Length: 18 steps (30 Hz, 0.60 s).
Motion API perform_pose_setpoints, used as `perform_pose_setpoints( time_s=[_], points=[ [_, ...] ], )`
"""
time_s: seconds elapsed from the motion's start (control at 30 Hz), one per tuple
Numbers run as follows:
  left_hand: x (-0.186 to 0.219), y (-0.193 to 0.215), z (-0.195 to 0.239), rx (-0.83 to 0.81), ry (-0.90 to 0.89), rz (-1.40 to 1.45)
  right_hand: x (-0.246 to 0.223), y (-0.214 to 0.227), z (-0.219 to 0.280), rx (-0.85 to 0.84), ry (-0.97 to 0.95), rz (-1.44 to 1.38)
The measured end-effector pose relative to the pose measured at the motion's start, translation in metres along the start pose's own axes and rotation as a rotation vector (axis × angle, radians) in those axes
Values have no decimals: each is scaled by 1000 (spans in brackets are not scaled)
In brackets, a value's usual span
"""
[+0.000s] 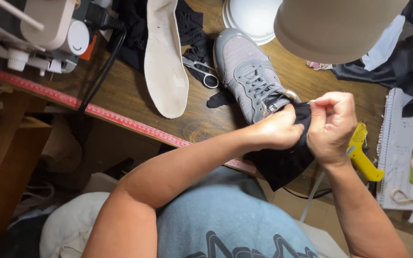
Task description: The person uses a yellow hot glue gun to apply adhesive to the opening of a grey sneaker and attaches a black fabric piece. They press the fabric into place and continue applying glue to secure the material around the shoe's collar.
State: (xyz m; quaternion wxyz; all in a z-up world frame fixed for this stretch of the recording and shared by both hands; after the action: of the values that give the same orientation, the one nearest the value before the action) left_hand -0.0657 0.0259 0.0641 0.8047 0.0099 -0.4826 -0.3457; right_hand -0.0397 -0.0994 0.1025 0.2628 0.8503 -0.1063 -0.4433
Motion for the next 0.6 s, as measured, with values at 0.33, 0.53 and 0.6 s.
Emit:
perform_pose_setpoints(
  time_s=[0.33, 0.53, 0.6],
  points=[
    [-14, -19, -43, 65, 48, -220, 57, 5, -10, -57, -214, -291],
    [-1, -1, -19, -41, 89, -209, 74, 22, 10, -35, -436, -386],
    [-3, -1, -22, -61, 112, -170, 104, 18, 23, 8, -489, -375]
  ],
)
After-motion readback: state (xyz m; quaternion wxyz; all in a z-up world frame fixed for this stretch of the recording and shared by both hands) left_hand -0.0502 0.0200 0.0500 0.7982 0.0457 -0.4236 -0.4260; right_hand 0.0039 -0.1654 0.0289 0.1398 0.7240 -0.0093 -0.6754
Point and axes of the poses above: each hand's wrist, its own z-axis away from the middle knuckle, its own y-axis out of the back of the hand, x = y × z, the point moved 5 cm from there along -z, towards the middle knuckle, and after that the axes turned 11 degrees about -z, right-handed, at the moved point
